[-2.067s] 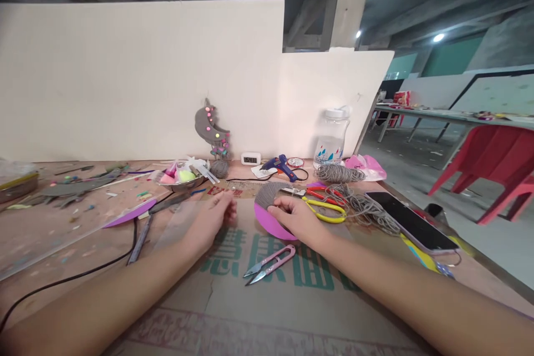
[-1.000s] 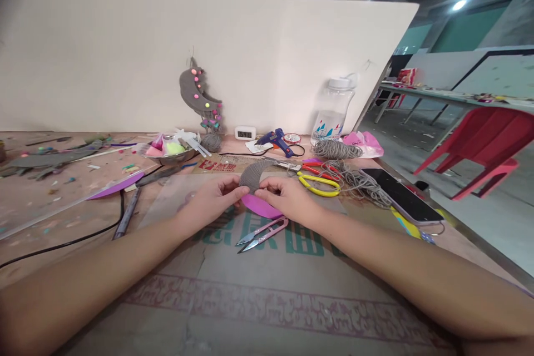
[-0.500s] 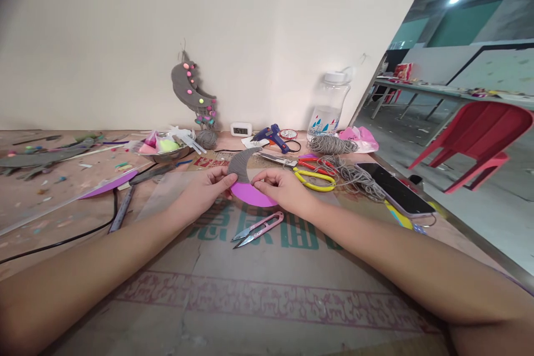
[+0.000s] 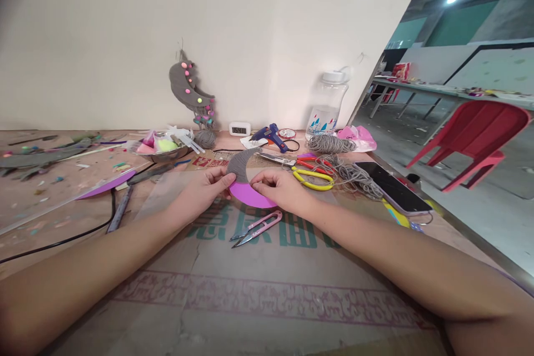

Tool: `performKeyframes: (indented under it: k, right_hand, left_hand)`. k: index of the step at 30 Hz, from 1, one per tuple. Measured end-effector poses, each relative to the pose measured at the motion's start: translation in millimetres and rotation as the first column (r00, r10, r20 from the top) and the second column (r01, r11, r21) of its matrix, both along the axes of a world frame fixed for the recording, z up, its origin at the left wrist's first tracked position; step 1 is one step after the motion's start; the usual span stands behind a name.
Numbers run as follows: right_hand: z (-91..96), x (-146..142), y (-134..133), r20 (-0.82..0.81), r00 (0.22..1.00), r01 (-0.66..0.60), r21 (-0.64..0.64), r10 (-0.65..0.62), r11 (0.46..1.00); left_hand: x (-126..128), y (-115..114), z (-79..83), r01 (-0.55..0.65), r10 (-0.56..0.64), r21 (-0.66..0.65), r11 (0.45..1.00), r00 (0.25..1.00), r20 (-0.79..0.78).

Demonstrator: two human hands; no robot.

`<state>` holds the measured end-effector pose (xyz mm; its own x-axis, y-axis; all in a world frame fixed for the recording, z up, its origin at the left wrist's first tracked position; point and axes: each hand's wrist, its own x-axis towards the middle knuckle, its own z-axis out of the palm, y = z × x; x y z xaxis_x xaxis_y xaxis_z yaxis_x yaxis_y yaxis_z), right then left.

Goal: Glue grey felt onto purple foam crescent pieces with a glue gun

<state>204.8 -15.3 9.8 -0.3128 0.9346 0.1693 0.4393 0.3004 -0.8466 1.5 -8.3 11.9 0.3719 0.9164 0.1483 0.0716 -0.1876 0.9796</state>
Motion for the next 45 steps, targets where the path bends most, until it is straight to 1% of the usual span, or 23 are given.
performKeyframes:
  k: [2, 4, 6, 8, 10, 12, 15, 18, 21, 23, 26, 28, 31, 32, 33, 35, 37, 38, 40, 42, 45]
  right_hand:
    - [1.4, 0.8, -0.7, -0.008, 1.0, 0.009, 0.036, -0.008, 0.999]
    - [2.3, 2.4, -1.4, -0.051, 0.997, 0.063, 0.118, -0.057, 0.991]
    - [2.6, 4.3, -1.7, -0.133, 0.983, 0.153, 0.226, -0.125, 0.962]
    - [2.5, 5.8, -1.3, -0.218, 0.963, 0.217, 0.293, -0.156, 0.931]
    - [2.8, 6.6, -0.6, -0.273, 0.949, 0.234, 0.278, -0.157, 0.932]
    - [3.7, 6.5, -0.4, -0.263, 0.953, 0.21, 0.221, -0.149, 0.952]
    - [5.9, 4.4, -2.4, -0.147, 0.979, 0.159, 0.126, -0.14, 0.979]
    - [7.7, 1.6, -5.5, -0.038, 0.996, 0.08, 0.092, -0.077, 0.993]
    - [8.2, 1.0, -6.5, 0.006, 0.999, 0.036, 0.112, -0.036, 0.993]
    - [7.7, 2.1, -6.1, 0.001, 0.999, 0.039, 0.116, -0.04, 0.992]
    - [5.8, 2.9, -6.3, -0.024, 0.999, 0.034, 0.093, -0.032, 0.995]
    - [4.2, 1.7, -8.3, -0.032, 0.999, 0.036, 0.148, -0.032, 0.988]
    - [3.0, -1.3, -12.8, -0.016, 1.0, 0.027, 0.299, -0.023, 0.954]
    - [3.0, -2.1, -14.0, -0.012, 1.0, 0.016, 0.317, -0.013, 0.948]
    - [3.3, -2.5, -14.9, -0.014, 1.0, 0.0, 0.301, 0.004, 0.953]
    - [3.8, -2.0, -14.6, -0.051, 0.998, -0.019, 0.204, 0.03, 0.979]
    - [3.5, -0.3, -11.7, -0.088, 0.996, -0.015, 0.1, 0.024, 0.995]
    - [3.1, 0.9, -9.5, -0.093, 0.996, -0.001, 0.082, 0.009, 0.997]
    - [2.0, 3.0, -4.9, -0.089, 0.995, 0.047, 0.108, -0.037, 0.993]
    - [1.4, 4.3, -1.3, -0.088, 0.992, 0.1, 0.151, -0.088, 0.983]
    - [2.2, 5.0, 1.3, -0.097, 0.984, 0.163, 0.158, -0.149, 0.974]
  left_hand:
    - [0.0, 0.1, -0.2, -0.018, 0.018, -0.001, 1.0, 1.0, 0.02]
    - [-0.5, 0.6, -1.0, -0.038, 0.039, -0.015, 0.999, 0.998, 0.048]
    - [-1.3, 1.7, -2.0, -0.062, 0.065, -0.042, 0.997, 0.994, 0.083]
    - [-2.1, 3.3, -3.2, -0.079, 0.087, -0.068, 0.995, 0.989, 0.119]
    - [-2.8, 5.0, -4.4, -0.092, 0.104, -0.082, 0.992, 0.983, 0.153]
    - [-3.2, 6.2, -5.1, -0.102, 0.116, -0.086, 0.991, 0.977, 0.177]
    - [-2.8, 5.7, -4.7, -0.102, 0.116, -0.088, 0.991, 0.978, 0.173]
    - [-1.7, 2.8, -2.5, -0.079, 0.088, -0.078, 0.994, 0.989, 0.119]
    - [-1.4, -0.9, 0.9, -0.065, 0.066, -0.017, 0.998, 0.997, 0.052]
    - [-1.8, -2.8, 3.0, -0.085, 0.085, 0.019, 0.996, 0.996, 0.013]
    - [-2.9, -3.2, 3.9, -0.105, 0.106, 0.035, 0.994, 0.994, -0.006]
    - [-3.6, -1.3, 2.0, -0.084, 0.084, 0.025, 0.996, 0.996, 0.024]
    - [-4.6, 3.7, -3.2, -0.041, 0.045, -0.042, 0.998, 0.994, 0.1]
    - [-4.9, 5.2, -5.0, -0.035, 0.041, -0.059, 0.998, 0.993, 0.114]
    - [-5.2, 6.3, -6.4, -0.024, 0.033, -0.071, 0.997, 0.992, 0.119]
    - [-5.6, 7.2, -7.9, 0.005, 0.003, -0.068, 0.998, 0.994, 0.112]
    - [-5.5, 6.4, -7.7, 0.044, -0.038, -0.055, 0.998, 0.995, 0.096]
    - [-5.2, 5.6, -7.0, 0.051, -0.047, -0.05, 0.997, 0.995, 0.089]
    - [-4.1, 3.5, -4.9, 0.03, -0.028, -0.032, 0.999, 0.998, 0.064]
    - [-2.5, 1.2, -2.1, -0.023, 0.023, -0.001, 1.0, 1.0, 0.019]
    - [-0.7, -1.7, 1.3, -0.088, 0.091, 0.048, 0.995, 0.994, -0.056]
